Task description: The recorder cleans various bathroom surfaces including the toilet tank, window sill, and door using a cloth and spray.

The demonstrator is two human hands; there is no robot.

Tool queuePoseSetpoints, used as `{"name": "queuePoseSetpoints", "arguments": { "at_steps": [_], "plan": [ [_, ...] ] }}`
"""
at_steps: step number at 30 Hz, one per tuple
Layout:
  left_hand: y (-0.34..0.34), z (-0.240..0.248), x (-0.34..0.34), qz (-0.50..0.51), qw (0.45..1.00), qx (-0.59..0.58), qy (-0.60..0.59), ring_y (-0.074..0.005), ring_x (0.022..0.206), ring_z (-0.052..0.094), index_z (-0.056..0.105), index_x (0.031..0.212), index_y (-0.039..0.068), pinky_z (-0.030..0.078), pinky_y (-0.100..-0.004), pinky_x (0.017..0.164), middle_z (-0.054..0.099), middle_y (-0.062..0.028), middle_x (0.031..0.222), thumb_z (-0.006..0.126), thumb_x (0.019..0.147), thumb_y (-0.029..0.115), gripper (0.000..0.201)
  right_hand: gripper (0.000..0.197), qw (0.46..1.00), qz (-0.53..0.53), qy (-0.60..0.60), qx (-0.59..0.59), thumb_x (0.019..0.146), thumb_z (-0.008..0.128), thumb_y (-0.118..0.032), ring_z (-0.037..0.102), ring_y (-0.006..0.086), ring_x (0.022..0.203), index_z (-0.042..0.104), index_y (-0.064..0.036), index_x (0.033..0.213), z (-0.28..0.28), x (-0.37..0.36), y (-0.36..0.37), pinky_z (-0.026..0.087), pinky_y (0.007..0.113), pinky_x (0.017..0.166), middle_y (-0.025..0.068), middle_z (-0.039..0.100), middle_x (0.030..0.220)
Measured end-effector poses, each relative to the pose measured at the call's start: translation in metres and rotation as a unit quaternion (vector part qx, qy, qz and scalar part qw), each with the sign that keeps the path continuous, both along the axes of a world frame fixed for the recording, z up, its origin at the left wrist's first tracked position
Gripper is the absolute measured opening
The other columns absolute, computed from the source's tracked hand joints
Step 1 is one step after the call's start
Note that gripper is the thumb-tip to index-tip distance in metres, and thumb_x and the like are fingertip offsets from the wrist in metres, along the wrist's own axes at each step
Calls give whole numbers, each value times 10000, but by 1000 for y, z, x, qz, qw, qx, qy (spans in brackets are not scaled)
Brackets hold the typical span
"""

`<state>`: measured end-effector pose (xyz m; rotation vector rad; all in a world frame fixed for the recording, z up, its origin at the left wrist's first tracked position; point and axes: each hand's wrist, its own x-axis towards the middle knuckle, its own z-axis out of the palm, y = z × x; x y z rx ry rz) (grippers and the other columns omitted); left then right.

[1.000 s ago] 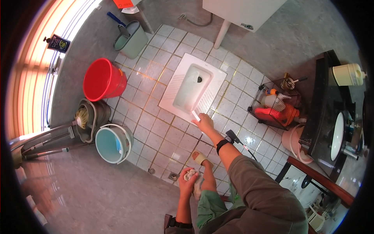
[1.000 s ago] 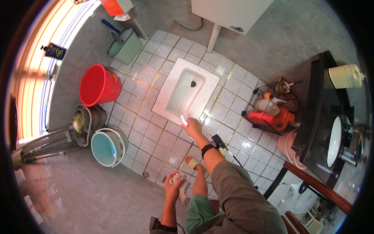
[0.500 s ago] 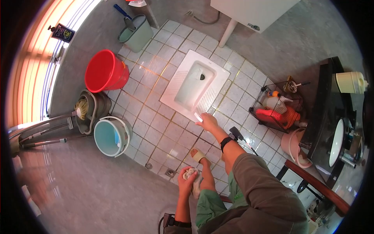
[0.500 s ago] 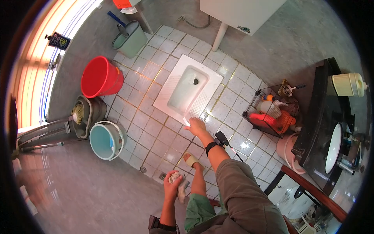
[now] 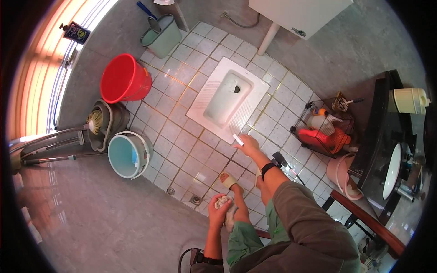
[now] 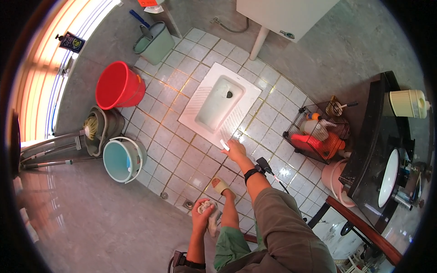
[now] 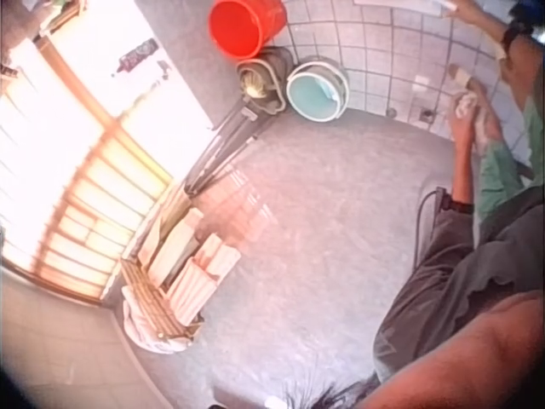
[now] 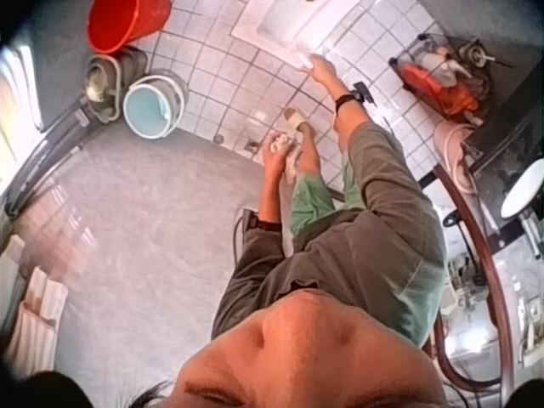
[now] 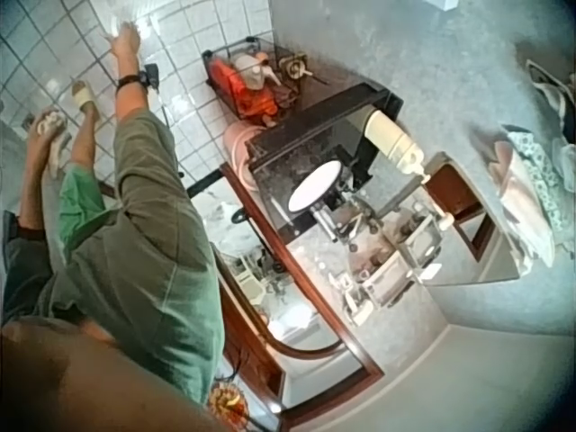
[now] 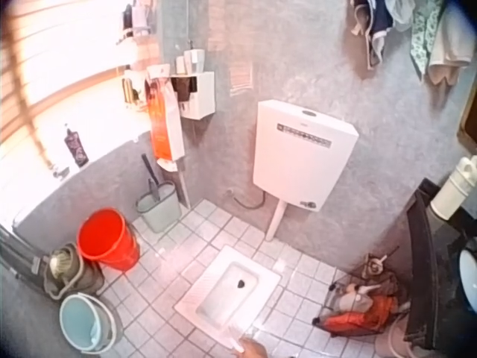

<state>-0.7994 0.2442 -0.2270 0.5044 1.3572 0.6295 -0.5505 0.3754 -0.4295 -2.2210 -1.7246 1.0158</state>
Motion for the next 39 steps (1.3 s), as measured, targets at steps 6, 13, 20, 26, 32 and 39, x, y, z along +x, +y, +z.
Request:
{"name": "queuePoseSetpoints", "arguments": {
  "at_steps": [6, 13, 20, 26, 32, 39],
  "plan": [
    [-7, 2, 9, -21, 1000, 0, 8, -112, 859, 614, 612, 1090, 35, 515, -259, 754, 648, -34, 959, 749, 814, 35, 308, 480, 992, 40, -25, -117, 806, 733, -463, 590, 311, 1076, 642, -49, 1032, 8, 16, -14, 499, 436, 875, 118, 638, 1085],
    [-6, 7, 15, -17, 1000, -7, -12, -106, 861, 606, 611, 1097, 34, 509, -257, 762, 641, -29, 963, 743, 815, 26, 311, 473, 989, 110, -42, -87, 802, 740, -450, 590, 284, 1086, 645, -58, 1051, 4, 14, -19, 499, 419, 871, 107, 644, 1084],
    [-11, 3, 10, -36, 999, 9, -2, -101, 856, 600, 613, 1095, 39, 503, -249, 748, 637, -26, 961, 741, 819, 31, 305, 448, 986, 143, -46, -78, 776, 761, -424, 589, 305, 1053, 655, -62, 1019, 3, 15, -30, 491, 418, 847, 115, 645, 1040],
    [-9, 8, 10, -28, 999, -12, -10, -102, 838, 602, 620, 1090, 45, 503, -249, 744, 641, -24, 945, 753, 812, 42, 309, 440, 975, 153, -58, -153, 769, 769, -435, 597, 265, 1090, 687, -77, 1012, 3, 30, -46, 494, 414, 860, 81, 672, 1063],
    [-9, 9, 13, -42, 999, -8, -11, -106, 844, 609, 621, 1090, 45, 507, -251, 751, 649, -31, 953, 758, 810, 55, 312, 432, 978, 157, -77, -111, 765, 775, -415, 590, 261, 1102, 676, -81, 1021, 12, 44, -62, 465, 429, 888, 74, 670, 1050],
    [-12, 13, 22, -75, 997, -2, -10, -103, 847, 608, 620, 1100, 39, 508, -253, 761, 651, -25, 946, 748, 818, 55, 310, 417, 969, 205, -98, -95, 758, 783, -405, 600, 253, 1085, 691, -85, 1010, 18, 50, -83, 473, 426, 885, 78, 681, 1038]
  ]
}}
